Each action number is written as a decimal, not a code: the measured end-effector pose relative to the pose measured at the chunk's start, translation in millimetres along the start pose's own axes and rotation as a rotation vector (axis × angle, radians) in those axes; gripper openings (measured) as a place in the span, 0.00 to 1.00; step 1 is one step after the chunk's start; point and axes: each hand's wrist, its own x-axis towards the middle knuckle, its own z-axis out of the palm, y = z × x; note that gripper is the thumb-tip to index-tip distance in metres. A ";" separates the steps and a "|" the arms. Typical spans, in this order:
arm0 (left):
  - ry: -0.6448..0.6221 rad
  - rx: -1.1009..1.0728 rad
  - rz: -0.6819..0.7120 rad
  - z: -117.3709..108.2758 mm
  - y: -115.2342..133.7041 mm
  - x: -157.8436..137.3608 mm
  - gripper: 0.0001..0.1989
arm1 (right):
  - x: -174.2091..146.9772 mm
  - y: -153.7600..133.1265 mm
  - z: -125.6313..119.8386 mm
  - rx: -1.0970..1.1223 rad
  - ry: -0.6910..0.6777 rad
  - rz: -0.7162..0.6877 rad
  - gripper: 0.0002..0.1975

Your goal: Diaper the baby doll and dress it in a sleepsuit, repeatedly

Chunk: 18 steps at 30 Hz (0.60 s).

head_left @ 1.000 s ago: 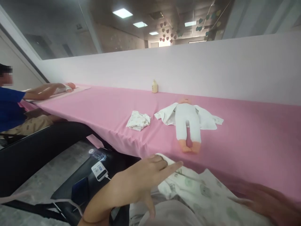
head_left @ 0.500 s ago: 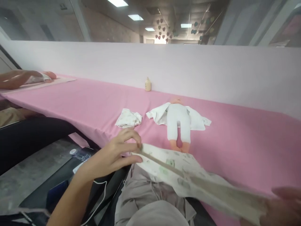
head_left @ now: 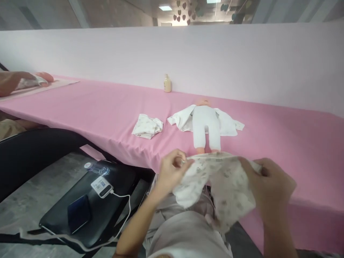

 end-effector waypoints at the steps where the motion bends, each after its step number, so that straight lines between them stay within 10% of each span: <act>1: -0.012 -0.085 0.010 14.4 4.5 -9.2 0.12 | -5.9 -13.8 2.5 0.051 0.038 -0.031 0.19; 5: -0.161 -0.556 0.082 46.2 21.0 -48.3 0.10 | -33.8 -60.6 -3.2 0.341 -0.118 -0.310 0.13; 8: -0.262 -0.715 0.069 44.3 23.7 -63.8 0.09 | -40.2 -64.5 -8.0 0.359 -0.082 -0.254 0.13; 13: -0.334 -0.436 0.274 33.4 18.2 -62.8 0.15 | -27.9 -45.8 -12.8 0.543 -0.227 -0.039 0.06; 18: 0.038 0.090 0.611 20.4 12.8 -39.9 0.17 | -23.7 -39.2 -20.8 0.642 -0.258 0.038 0.05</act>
